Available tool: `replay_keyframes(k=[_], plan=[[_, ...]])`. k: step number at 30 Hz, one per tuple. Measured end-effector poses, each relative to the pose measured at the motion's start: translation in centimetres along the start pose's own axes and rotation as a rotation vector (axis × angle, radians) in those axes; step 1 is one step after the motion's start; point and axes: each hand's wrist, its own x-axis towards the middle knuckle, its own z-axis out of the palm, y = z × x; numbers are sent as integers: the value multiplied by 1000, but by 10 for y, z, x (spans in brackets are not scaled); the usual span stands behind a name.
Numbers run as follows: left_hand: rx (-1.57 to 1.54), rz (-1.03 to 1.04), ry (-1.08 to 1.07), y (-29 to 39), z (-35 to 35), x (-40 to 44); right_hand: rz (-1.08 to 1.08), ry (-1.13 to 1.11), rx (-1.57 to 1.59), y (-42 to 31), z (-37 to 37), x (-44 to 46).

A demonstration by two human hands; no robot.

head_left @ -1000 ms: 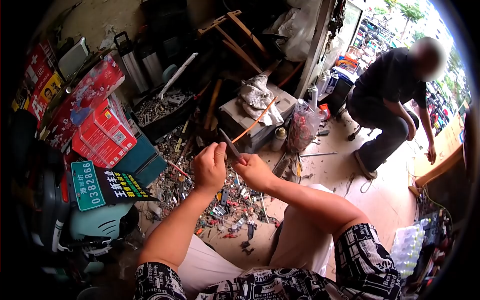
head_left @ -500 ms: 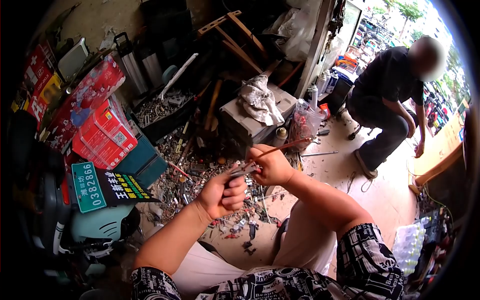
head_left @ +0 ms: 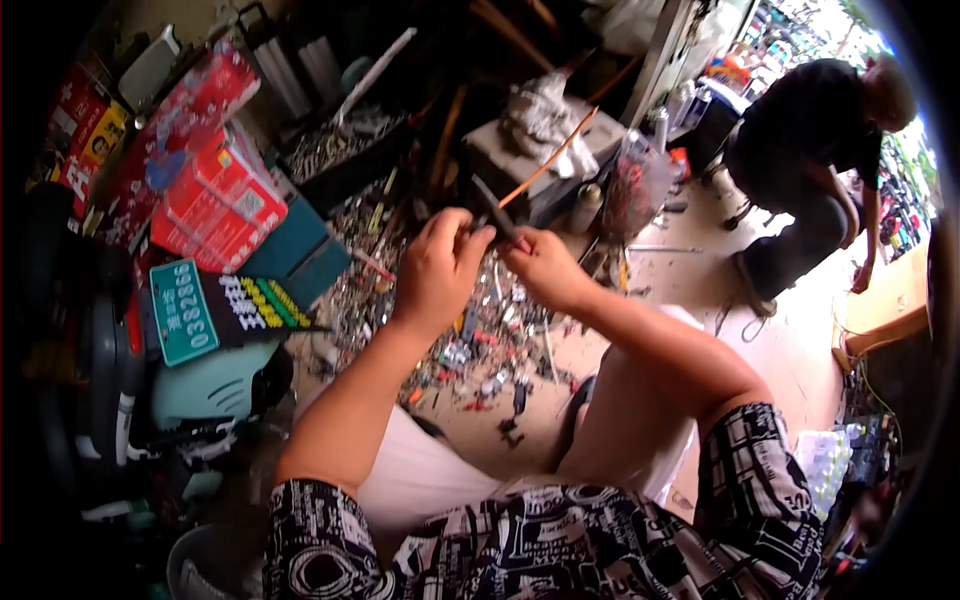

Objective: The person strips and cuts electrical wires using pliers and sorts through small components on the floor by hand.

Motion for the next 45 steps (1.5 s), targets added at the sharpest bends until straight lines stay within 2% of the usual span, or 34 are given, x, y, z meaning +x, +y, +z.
replay_keyframes(k=[3, 5, 9, 11, 13, 15, 17, 19, 21, 22, 24, 25, 27, 28, 29, 30, 31, 33, 37, 38, 41, 43, 45], plan=[[131, 128, 32, -12, 2, 2, 126, -96, 150, -3, 2, -4], [144, 145, 37, -12, 1, 4, 100, -143, 336, -3, 7, -4], [177, 222, 49, -12, -1, 8, 182, -195, 378, -9, 8, -9], [187, 223, 36, -12, 0, 7, 138, -188, 164, 0, 8, -8], [107, 136, 32, -10, 2, 5, 131, -167, 173, 1, 10, -8], [69, 84, 23, -8, 5, 3, 96, -96, 48, -4, 9, -10], [-150, -219, -86, -7, 6, 2, 112, -89, 51, -6, 8, -11], [-219, -255, -89, -13, 10, 3, 57, -55, -5, -4, 8, -9], [-590, -541, -140, -14, 11, 5, 51, -28, -22, -7, 8, -9], [-590, -542, -143, -13, 10, 6, 43, -1, -40, -8, 8, -8], [-1030, -816, -234, -7, 5, 7, 27, 28, -90, -9, 6, -8], [-1030, -817, -234, -4, 3, 8, 8, 55, -140, -10, 5, -7], [-1339, -1069, -304, 1, 1, 8, -38, 85, -176, -1, 2, 0], [-1486, -1078, -394, -5, -1, 6, -203, 116, -265, 1, -3, 2], [-1486, -1081, -394, -8, -2, 4, -368, 147, -352, 4, -8, 5], [-1633, -1103, -510, -11, -3, 0, -431, 144, -437, 3, -16, 7], [-1779, -1121, -631, -11, -4, -4, -612, 158, -473, 7, -24, 11], [-1844, -1138, -831, -8, -4, -13, -882, 60, -526, 7, -41, 16], [-1866, -1086, -951, -4, -3, -25, -850, 22, -589, 1, -47, 4], [-1744, -1076, -837, -4, -4, -24, -859, 16, -583, 0, -45, 5], [-1295, -970, -547, -7, 1, -21, -595, 116, -573, 12, -32, 9], [-864, -811, -331, -4, 5, -15, -470, 140, -540, 7, -24, 8], [-593, -490, -207, -6, 9, -10, -154, 83, -390, -7, -18, 2]])
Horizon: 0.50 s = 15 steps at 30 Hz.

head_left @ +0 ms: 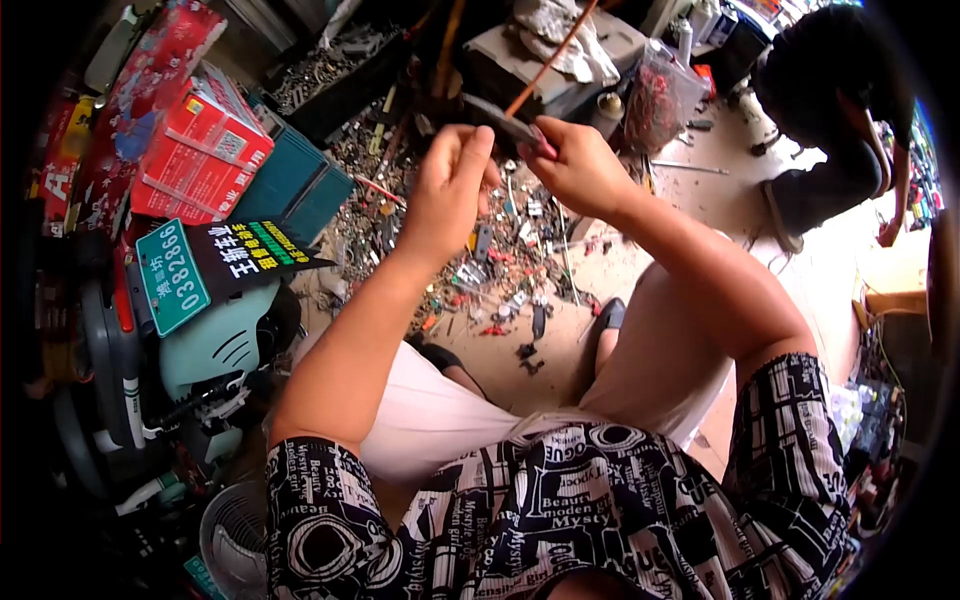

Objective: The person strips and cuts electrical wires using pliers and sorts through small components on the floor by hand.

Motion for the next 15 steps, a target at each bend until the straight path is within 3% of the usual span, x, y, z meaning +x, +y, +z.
replay_keyframes(k=[1, 5, 6, 9, 10, 12, 15], plan=[[109, 116, 5, -5, -2, 7, 47, -13, 84, 3, 6, 1], [486, 203, 136, -3, -6, 8, 176, -77, 202, -1, 16, -2], [542, 347, 171, -4, -7, 11, 184, -81, 206, 0, 18, -1], [596, 455, 219, -4, -9, 16, 235, -192, 361, -2, 22, -2], [598, 448, 218, -3, -9, 15, 239, -196, 365, -6, 21, -4], [378, 182, 169, 1, -9, 14, 219, -155, 327, -13, 19, -6], [130, 69, 106, 1, -12, 15, 188, -112, 268, -17, 15, -6]])
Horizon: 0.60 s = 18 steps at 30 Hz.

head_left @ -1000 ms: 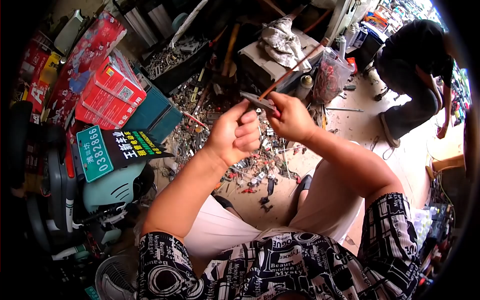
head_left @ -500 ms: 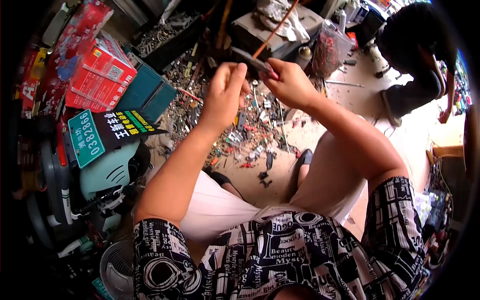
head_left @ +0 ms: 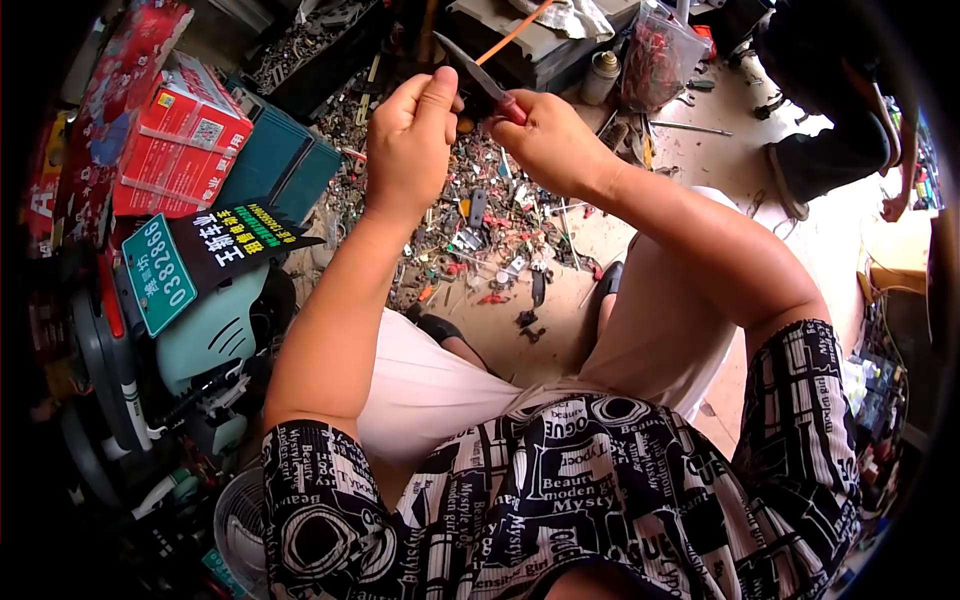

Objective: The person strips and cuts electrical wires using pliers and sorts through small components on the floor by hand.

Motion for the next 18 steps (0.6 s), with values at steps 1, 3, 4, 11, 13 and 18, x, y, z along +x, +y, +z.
replay_keyframes(k=[1, 3, 4, 11, 13, 18], plan=[[-120, -62, -36, 2, -1, 0, -33, 19, -8, 0, 0, 0], [-215, -120, -48, 6, 0, -1, -66, 40, 0, 5, 3, 3], [-162, -65, -73, 7, 1, -1, -105, 61, -41, 7, 3, 3], [-969, -562, -479, 8, -11, -3, -471, 180, -339, 16, -15, 16], [-1164, -631, -707, 3, -11, -7, -637, 185, -398, 21, -25, 21], [-1164, -725, -890, -5, -4, -24, -882, 59, -466, 25, -44, 19]])
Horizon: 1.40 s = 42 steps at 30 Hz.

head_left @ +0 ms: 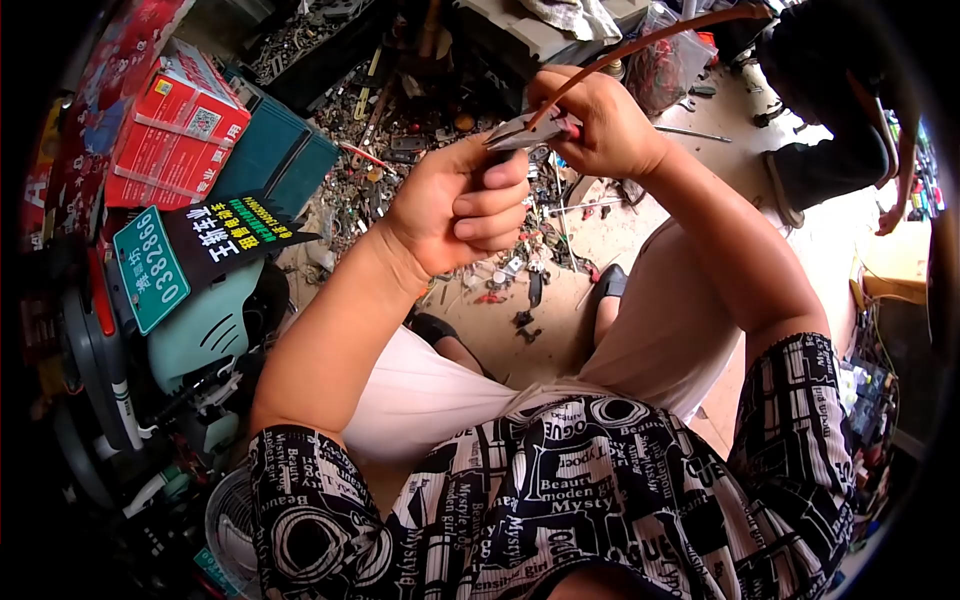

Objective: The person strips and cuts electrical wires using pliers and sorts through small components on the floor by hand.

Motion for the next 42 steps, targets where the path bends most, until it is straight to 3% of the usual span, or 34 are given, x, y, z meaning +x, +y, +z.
replay_keyframes(k=[3, 5, 7, 9, 13, 16, 19, 30, 33, 35, 37, 39, 42], plan=[[39, 112, 148, 0, -1, 2, 45, 18, 9, -3, 5, -2], [309, 245, 415, 3, 1, 4, 308, -42, -11, -2, 11, 0], [645, 420, 625, 6, 4, 9, 372, -61, -9, -10, 12, 4], [831, 578, 695, 10, 4, 13, 666, -68, 174, -18, 15, 9], [1151, 752, 803, 11, 3, 20, 767, -61, 363, -22, 25, 11], [1592, 929, 974, 14, 1, 19, 815, -55, 465, -27, 27, 11], [1588, 941, 957, 18, 4, 18, 838, -77, 475, -30, 28, 11], [314, 465, 623, 19, 17, 15, 778, -5, 354, -36, 19, 14], [-104, 188, 136, 16, 10, 5, 454, 54, 179, -25, 15, 10], [-139, 123, 90, 9, 13, 4, 256, 72, 109, -13, 9, 8], [-87, 116, 127, 7, 15, 3, 189, 59, 92, -15, 2, 7], [-38, 135, 95, 8, 9, 5, 290, 20, 122, -16, 7, 4], [243, 270, 492, 6, 7, 7, 475, -68, 150, -23, 7, 6]])
